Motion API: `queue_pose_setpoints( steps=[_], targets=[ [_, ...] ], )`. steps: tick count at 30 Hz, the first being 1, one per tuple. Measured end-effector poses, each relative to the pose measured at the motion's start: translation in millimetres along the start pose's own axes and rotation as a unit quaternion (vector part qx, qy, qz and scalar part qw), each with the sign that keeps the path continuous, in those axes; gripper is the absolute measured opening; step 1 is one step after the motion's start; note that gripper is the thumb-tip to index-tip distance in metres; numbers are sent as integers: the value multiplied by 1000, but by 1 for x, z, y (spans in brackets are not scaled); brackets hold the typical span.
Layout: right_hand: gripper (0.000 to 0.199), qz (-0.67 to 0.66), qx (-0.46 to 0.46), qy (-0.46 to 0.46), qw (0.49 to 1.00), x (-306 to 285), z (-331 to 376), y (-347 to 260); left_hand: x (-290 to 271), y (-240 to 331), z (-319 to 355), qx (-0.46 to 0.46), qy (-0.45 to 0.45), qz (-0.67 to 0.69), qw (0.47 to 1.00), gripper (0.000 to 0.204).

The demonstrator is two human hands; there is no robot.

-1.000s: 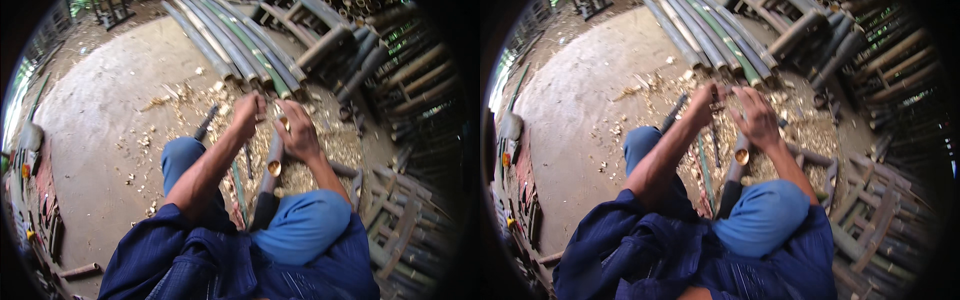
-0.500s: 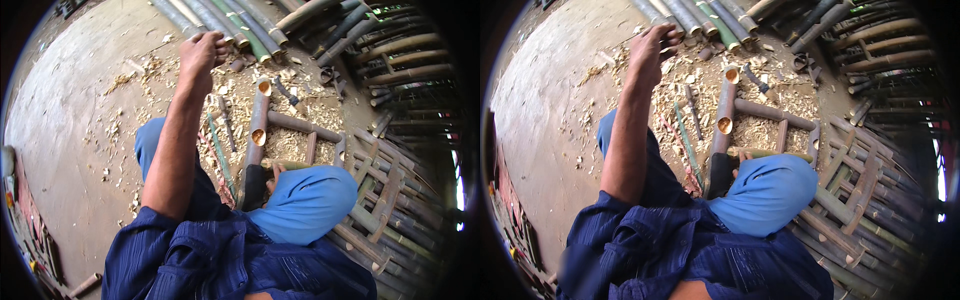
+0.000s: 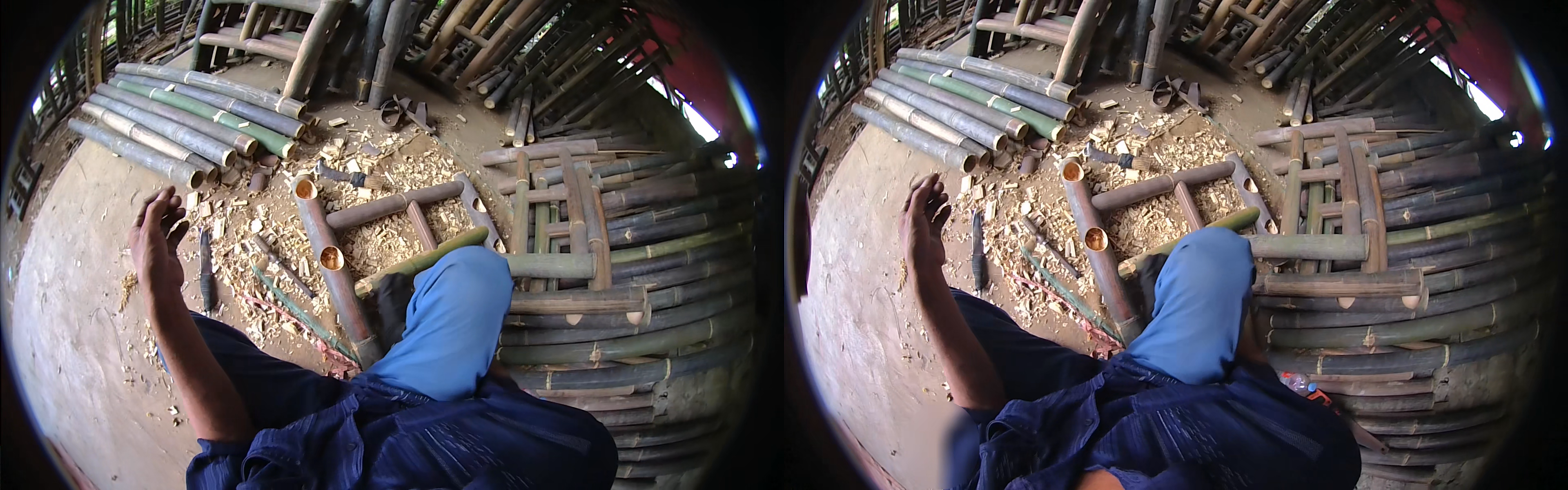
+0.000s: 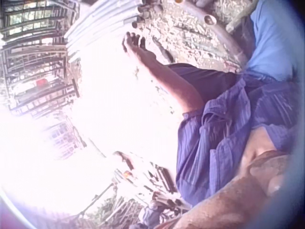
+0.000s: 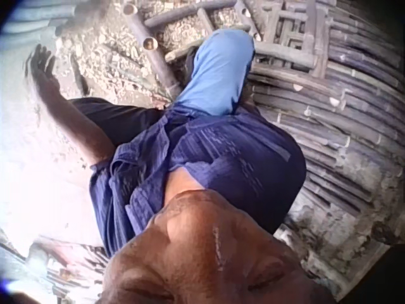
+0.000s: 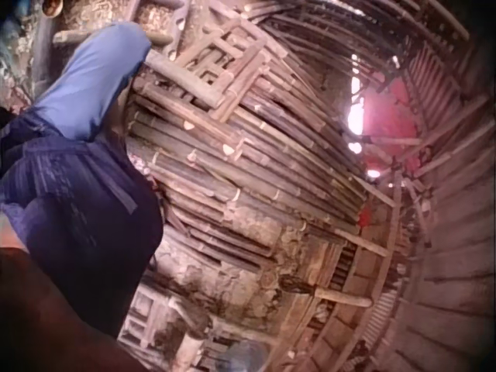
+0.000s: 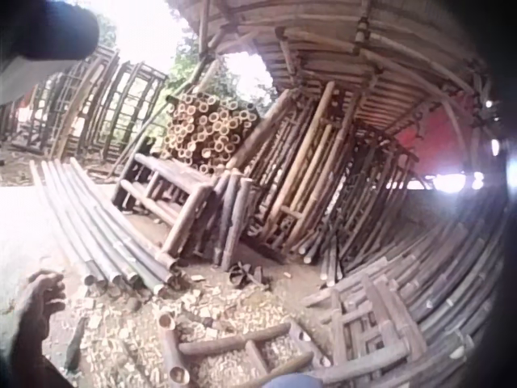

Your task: The person constructs a piece of bamboo furniture by hand, using a knife to shave and fit bamboo joints and a wooden mallet to secure components together.

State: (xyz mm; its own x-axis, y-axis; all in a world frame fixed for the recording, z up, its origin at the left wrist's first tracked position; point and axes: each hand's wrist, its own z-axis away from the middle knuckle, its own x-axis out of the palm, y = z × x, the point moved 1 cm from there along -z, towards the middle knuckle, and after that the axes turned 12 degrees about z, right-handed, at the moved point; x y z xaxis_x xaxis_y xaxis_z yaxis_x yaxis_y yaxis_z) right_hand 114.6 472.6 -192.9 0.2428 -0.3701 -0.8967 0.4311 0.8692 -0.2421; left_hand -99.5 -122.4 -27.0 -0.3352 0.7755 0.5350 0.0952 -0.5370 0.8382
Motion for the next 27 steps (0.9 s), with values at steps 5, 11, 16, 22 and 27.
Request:
queue_pose_setpoints(
  steps=[5, 11, 16, 22, 27],
  targets=[
    [71, -78, 19, 53, 995, -5, -107, 13, -28, 2, -5, 1, 43, -26, 999, 31],
    [74, 19, 0, 152, 988, -40, -257, 53, -8, -25, 13, 5, 77, -94, 993, 28],
    [94, -20, -7, -47, 999, 6, -280, -12, -9, -27, 14, 11, 117, -300, 946, 29],
    [99, -76, 19, 47, 996, 19, -326, 11, 13, -57, 12, 9, 75, -412, 908, 28],
    [92, -40, -38, 78, 995, -9, -305, -81, 6, -34, 12, 64, 35, -487, 870, 29]
  ],
)
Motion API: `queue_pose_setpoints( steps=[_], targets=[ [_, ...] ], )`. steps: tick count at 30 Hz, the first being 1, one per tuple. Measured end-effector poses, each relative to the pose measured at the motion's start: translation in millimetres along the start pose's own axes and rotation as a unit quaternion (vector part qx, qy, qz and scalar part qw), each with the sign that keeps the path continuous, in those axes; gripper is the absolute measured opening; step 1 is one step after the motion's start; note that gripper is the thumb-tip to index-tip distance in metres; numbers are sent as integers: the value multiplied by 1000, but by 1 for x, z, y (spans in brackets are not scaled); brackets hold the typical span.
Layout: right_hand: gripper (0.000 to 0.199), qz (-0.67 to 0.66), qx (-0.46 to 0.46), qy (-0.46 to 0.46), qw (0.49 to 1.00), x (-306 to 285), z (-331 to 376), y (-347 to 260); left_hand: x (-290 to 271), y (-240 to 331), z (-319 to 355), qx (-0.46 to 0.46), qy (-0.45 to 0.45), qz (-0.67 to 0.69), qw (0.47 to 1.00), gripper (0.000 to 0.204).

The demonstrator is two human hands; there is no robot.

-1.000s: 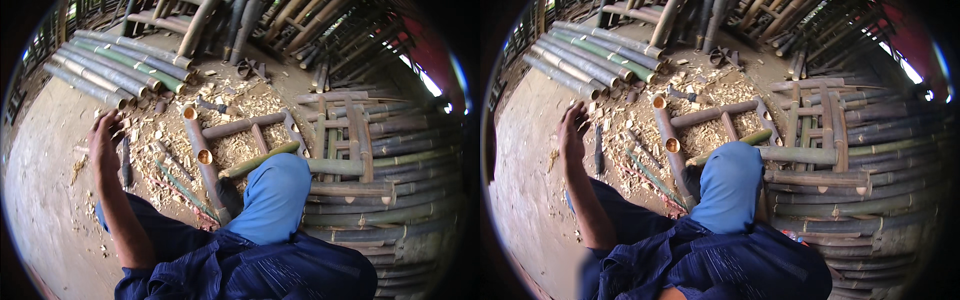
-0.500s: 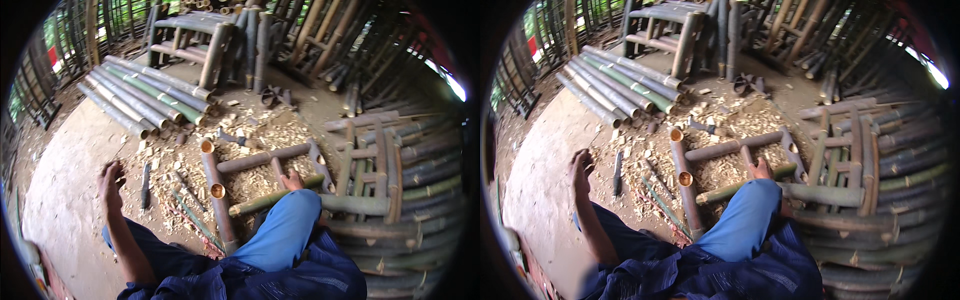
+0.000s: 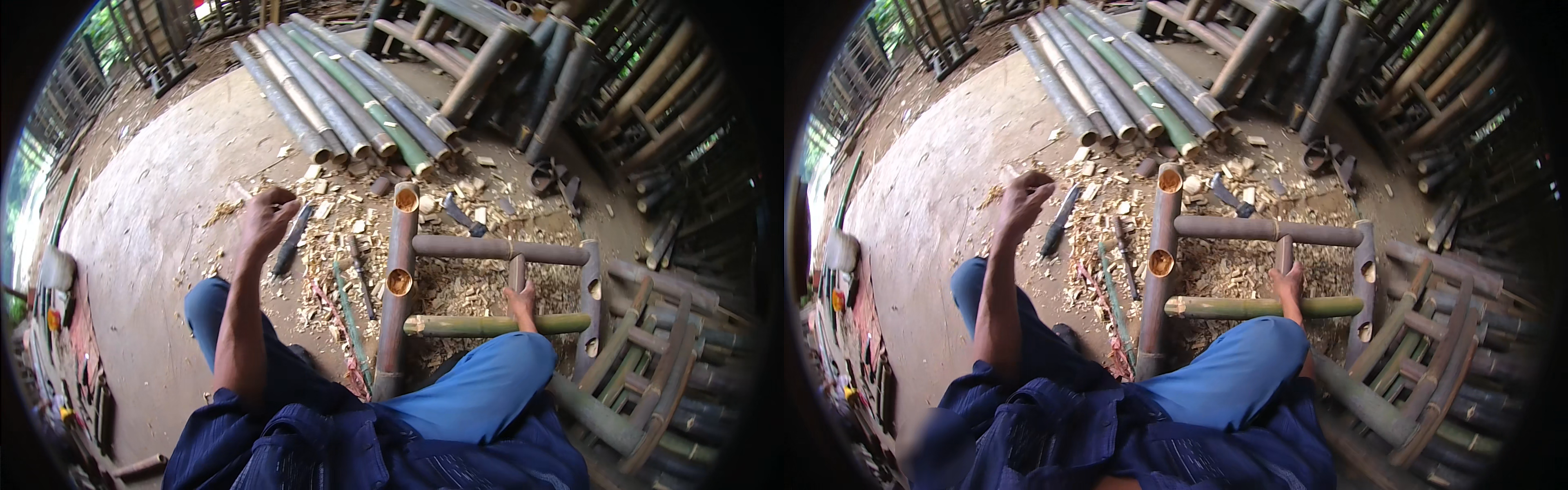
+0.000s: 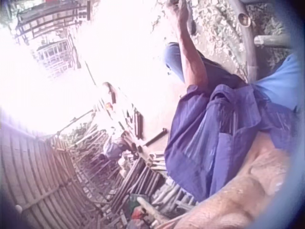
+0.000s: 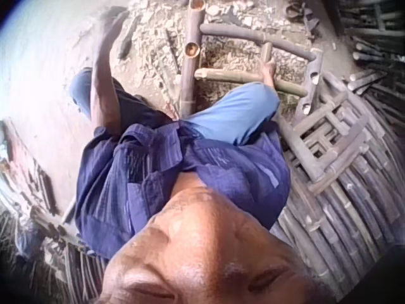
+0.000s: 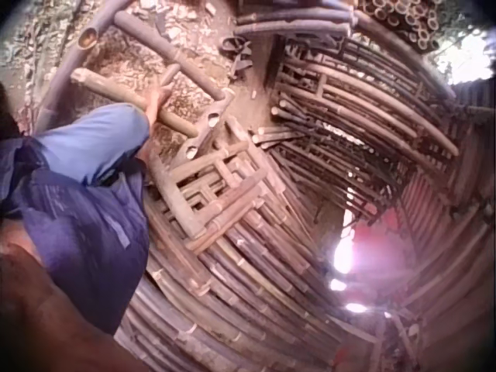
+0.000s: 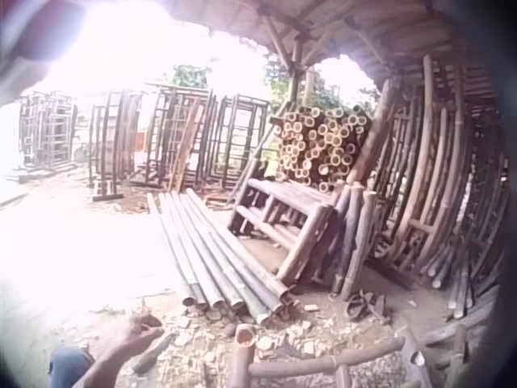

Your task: The person constructs a piece of bamboo furniture by hand, using a knife to shave and fit bamboo joints and a wooden mallet to secure components together.

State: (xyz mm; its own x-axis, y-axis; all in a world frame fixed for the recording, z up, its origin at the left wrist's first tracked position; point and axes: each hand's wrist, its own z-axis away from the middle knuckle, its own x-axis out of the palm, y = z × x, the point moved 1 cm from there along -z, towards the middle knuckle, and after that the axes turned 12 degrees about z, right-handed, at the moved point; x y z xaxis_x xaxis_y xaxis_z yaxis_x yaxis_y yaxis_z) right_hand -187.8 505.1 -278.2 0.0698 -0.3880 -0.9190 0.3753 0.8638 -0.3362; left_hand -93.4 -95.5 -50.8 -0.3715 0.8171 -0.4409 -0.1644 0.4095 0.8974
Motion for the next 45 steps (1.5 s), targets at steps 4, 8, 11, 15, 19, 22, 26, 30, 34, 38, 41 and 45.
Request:
queue_pose_setpoints(
  steps=[4, 8, 11, 15, 19, 22, 26, 30, 34, 38, 41, 45],
  targets=[
    [66, -107, -61, 96, 988, -51, -35, -36, 37, 7, -14, 49, 45, 61, 996, 26],
    [44, -236, -133, 45, 961, -94, -23, -148, 23, 16, -19, 23, 80, 139, 987, 28],
    [31, -328, -168, 45, 929, -129, -32, -217, 20, 32, -20, 1, 102, 209, 973, 29],
    [15, -399, -223, -83, 885, -156, 24, -333, 5, 18, -15, 2, 51, 269, 962, 25],
    [12, -421, -309, -117, 845, -144, 39, -412, 33, 20, -20, 80, 42, 248, 965, 18],
    [19, -405, -289, -140, 856, -113, 52, -452, 45, 34, -4, 50, -6, 231, 972, 31],
    [23, -457, -309, -132, 823, -70, 99, -485, 44, 6, -23, -42, 33, 335, 941, 55],
    [27, -439, -344, -74, 827, -50, 107, -464, 50, 10, -38, -84, 89, 391, 912, 69],
    [26, -419, -356, -116, 827, -53, 119, -416, 58, 36, -28, -100, 31, 543, 833, 85],
    [47, -363, -330, -167, 855, -64, 131, -385, 81, 34, -39, -81, -45, 633, 768, 73],
    [69, -368, -321, -207, 848, -78, 152, -373, 95, 43, -37, -34, -51, 675, 735, 58],
    [103, -551, -231, -259, 759, -106, 183, -328, 82, 60, -23, 22, -81, 760, 645, 52]
  ],
)
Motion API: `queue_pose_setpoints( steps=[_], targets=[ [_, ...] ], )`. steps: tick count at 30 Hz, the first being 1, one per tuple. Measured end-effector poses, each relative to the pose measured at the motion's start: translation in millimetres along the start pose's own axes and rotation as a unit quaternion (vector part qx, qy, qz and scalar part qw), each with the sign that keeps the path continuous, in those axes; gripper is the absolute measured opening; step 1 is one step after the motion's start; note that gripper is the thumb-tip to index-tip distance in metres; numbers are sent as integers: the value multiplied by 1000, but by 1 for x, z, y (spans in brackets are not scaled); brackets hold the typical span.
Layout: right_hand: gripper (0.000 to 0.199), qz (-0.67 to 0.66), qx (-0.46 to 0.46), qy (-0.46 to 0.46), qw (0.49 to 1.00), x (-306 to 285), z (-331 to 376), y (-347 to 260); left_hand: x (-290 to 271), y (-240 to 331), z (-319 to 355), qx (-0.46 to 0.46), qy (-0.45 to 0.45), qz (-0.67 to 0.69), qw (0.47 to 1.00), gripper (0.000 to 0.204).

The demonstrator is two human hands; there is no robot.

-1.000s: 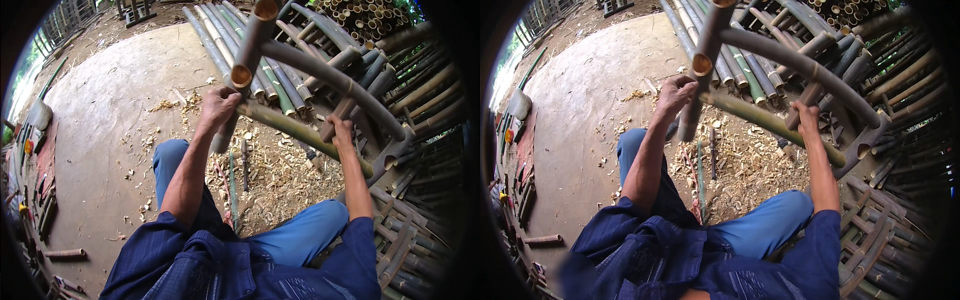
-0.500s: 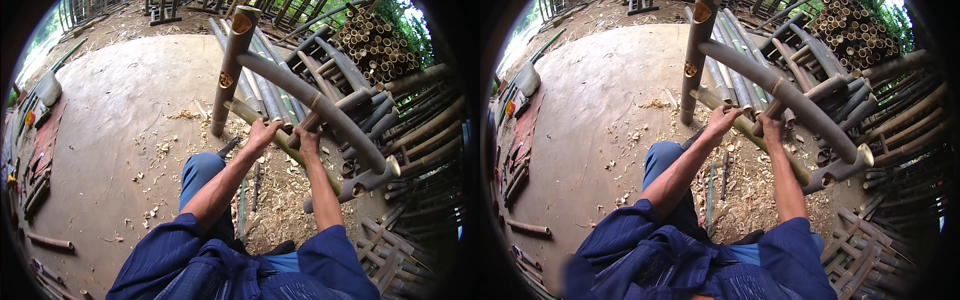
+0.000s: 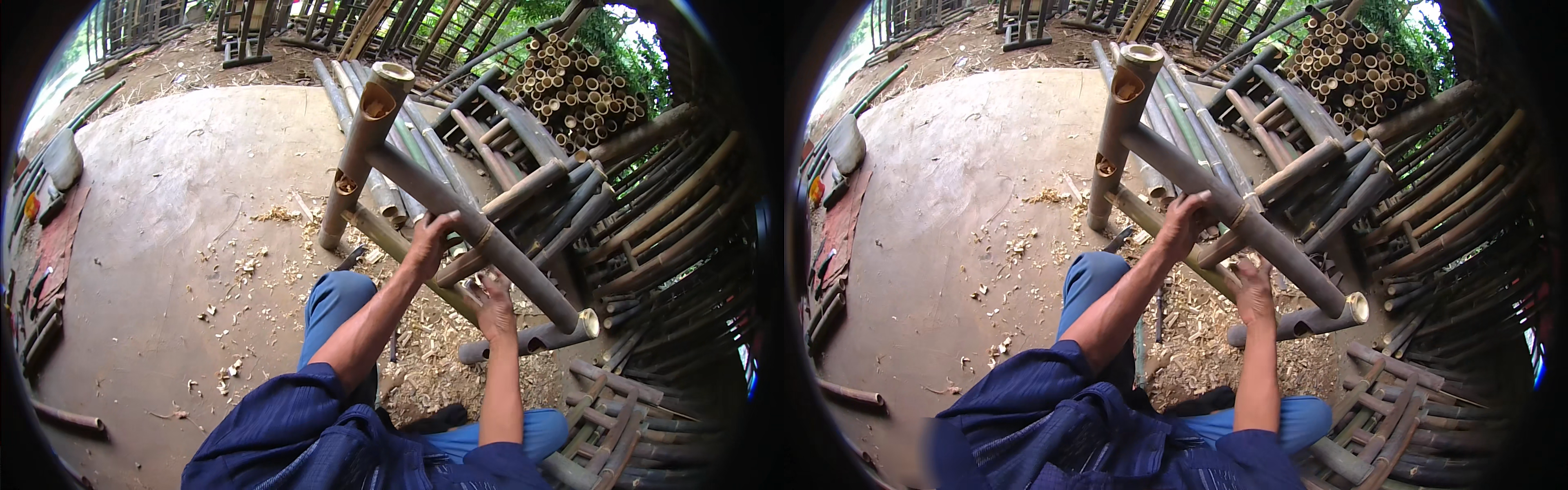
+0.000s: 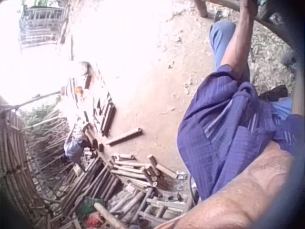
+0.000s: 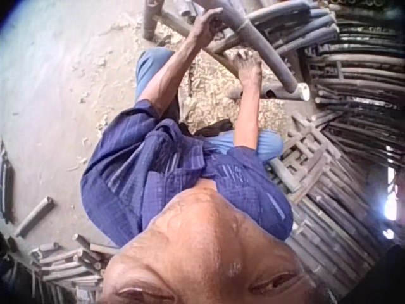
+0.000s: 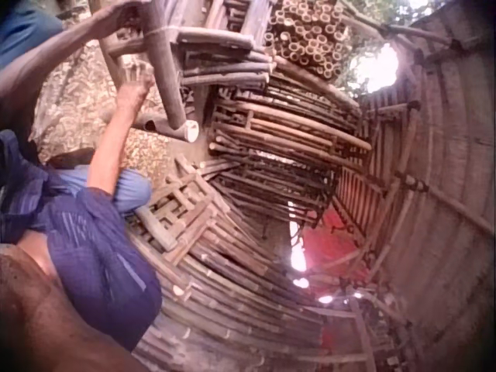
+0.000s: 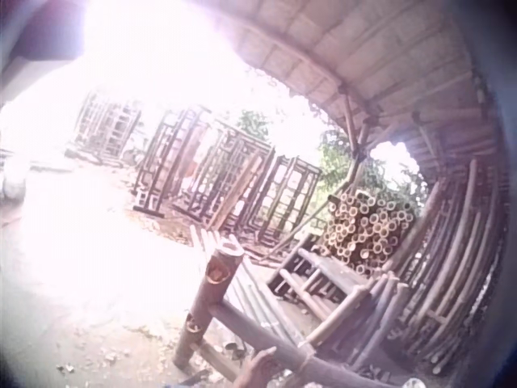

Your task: The person constructs a piece of bamboo furniture by hand, using a knife to shave and fit bamboo joints and a wooden mallet to secure components together.

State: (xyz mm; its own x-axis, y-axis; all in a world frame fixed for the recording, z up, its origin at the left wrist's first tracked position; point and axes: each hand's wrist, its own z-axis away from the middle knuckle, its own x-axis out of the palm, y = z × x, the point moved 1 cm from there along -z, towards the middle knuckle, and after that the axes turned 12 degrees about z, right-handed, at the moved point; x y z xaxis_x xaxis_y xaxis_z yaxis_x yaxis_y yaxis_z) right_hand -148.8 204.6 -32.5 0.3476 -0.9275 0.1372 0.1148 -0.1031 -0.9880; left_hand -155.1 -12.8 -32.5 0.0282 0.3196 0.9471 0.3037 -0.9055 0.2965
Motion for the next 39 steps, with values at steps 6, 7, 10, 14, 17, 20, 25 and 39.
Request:
queue_pose_setpoints(
  steps=[6, 7, 10, 14, 17, 20, 25, 39],
  targets=[
    [97, -269, -1, 257, 928, -40, 42, -46, 8, 19, -5, 81, 42, 96, 991, 60],
    [91, -284, 16, 283, 916, -40, 39, -57, 15, 21, -10, 115, 128, 61, 983, 60],
    [77, -302, 6, 274, 913, -64, 18, -57, 36, 23, -39, 210, 324, -24, 922, 57],
    [63, -325, -66, 195, 923, -71, 8, -87, 62, 44, -39, 194, 187, 58, 961, 34],
    [65, -363, -225, -5, 904, -69, 44, -144, 130, 72, -11, 145, -52, 134, 979, 37],
    [76, -329, -357, -137, 864, -52, 72, -173, 170, 92, 18, 154, -302, 200, 919, 45],
    [74, -435, -254, -57, 862, -61, 76, -146, 148, 83, 47, 142, -195, 236, 941, 54],
    [48, -423, -164, 88, 887, -56, 75, -94, 41, 60, 41, 145, -147, 234, 950, 43]
  ],
)
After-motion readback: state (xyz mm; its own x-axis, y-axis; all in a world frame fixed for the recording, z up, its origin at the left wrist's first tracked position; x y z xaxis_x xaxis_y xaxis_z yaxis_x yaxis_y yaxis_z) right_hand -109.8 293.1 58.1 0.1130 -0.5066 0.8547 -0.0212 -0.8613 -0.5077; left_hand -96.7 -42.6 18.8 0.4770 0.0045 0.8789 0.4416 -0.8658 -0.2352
